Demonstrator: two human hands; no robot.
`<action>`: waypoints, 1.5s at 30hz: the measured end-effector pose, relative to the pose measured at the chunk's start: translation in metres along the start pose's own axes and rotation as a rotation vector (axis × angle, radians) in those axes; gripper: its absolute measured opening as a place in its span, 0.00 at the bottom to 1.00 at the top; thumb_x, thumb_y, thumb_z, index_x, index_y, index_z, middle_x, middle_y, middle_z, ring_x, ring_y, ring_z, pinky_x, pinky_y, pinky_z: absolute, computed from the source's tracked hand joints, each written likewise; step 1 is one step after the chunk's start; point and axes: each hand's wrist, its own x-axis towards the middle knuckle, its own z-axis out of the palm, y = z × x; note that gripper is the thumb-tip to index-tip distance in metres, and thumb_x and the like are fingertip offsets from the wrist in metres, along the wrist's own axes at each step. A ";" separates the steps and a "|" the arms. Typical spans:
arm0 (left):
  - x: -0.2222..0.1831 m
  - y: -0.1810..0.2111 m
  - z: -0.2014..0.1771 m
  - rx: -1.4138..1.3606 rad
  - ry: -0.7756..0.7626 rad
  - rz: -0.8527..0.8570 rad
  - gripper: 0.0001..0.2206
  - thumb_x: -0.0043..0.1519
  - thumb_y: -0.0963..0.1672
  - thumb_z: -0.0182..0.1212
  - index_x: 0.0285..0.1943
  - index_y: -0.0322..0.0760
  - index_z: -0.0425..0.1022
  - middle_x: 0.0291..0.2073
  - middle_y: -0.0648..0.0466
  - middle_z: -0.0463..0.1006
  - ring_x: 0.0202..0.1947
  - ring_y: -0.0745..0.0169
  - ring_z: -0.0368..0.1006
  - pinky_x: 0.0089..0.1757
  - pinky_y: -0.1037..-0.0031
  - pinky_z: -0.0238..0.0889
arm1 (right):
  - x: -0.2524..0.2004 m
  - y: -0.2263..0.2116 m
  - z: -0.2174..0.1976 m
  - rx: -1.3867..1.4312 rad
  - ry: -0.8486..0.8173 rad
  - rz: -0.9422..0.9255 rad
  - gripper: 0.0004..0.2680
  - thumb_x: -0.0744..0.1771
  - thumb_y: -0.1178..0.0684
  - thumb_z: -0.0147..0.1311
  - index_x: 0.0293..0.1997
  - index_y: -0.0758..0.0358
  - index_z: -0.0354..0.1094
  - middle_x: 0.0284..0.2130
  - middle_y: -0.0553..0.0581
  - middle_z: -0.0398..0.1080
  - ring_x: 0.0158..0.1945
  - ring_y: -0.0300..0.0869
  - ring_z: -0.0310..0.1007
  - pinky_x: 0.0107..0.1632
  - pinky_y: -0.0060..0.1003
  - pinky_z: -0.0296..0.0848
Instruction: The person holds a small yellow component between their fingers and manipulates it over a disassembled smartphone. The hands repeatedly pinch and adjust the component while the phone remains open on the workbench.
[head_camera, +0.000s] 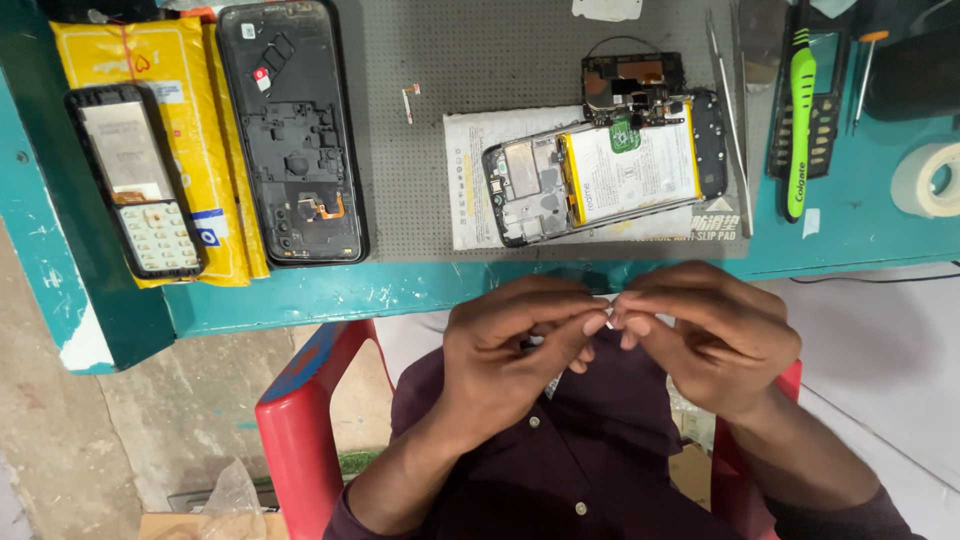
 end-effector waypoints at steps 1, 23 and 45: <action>0.000 -0.001 0.000 0.109 0.004 0.104 0.08 0.66 0.37 0.67 0.52 0.30 0.80 0.46 0.48 0.82 0.35 0.68 0.81 0.34 0.82 0.77 | -0.002 -0.003 0.000 0.041 -0.009 0.050 0.06 0.67 0.64 0.60 0.47 0.71 0.72 0.41 0.64 0.76 0.36 0.40 0.82 0.34 0.27 0.80; 0.000 0.013 -0.006 0.892 -0.144 0.892 0.13 0.67 0.38 0.66 0.59 0.23 0.76 0.50 0.40 0.79 0.43 0.56 0.81 0.45 0.68 0.79 | -0.029 -0.027 -0.009 0.406 -0.060 0.356 0.05 0.68 0.67 0.57 0.47 0.76 0.70 0.42 0.63 0.73 0.34 0.31 0.73 0.33 0.23 0.73; 0.004 0.026 -0.010 1.000 -0.248 0.883 0.11 0.68 0.37 0.62 0.57 0.17 0.77 0.47 0.36 0.79 0.46 0.48 0.82 0.45 0.65 0.80 | -0.021 -0.032 -0.009 0.214 -0.070 0.332 0.07 0.66 0.66 0.60 0.47 0.75 0.70 0.40 0.62 0.74 0.34 0.31 0.74 0.31 0.19 0.70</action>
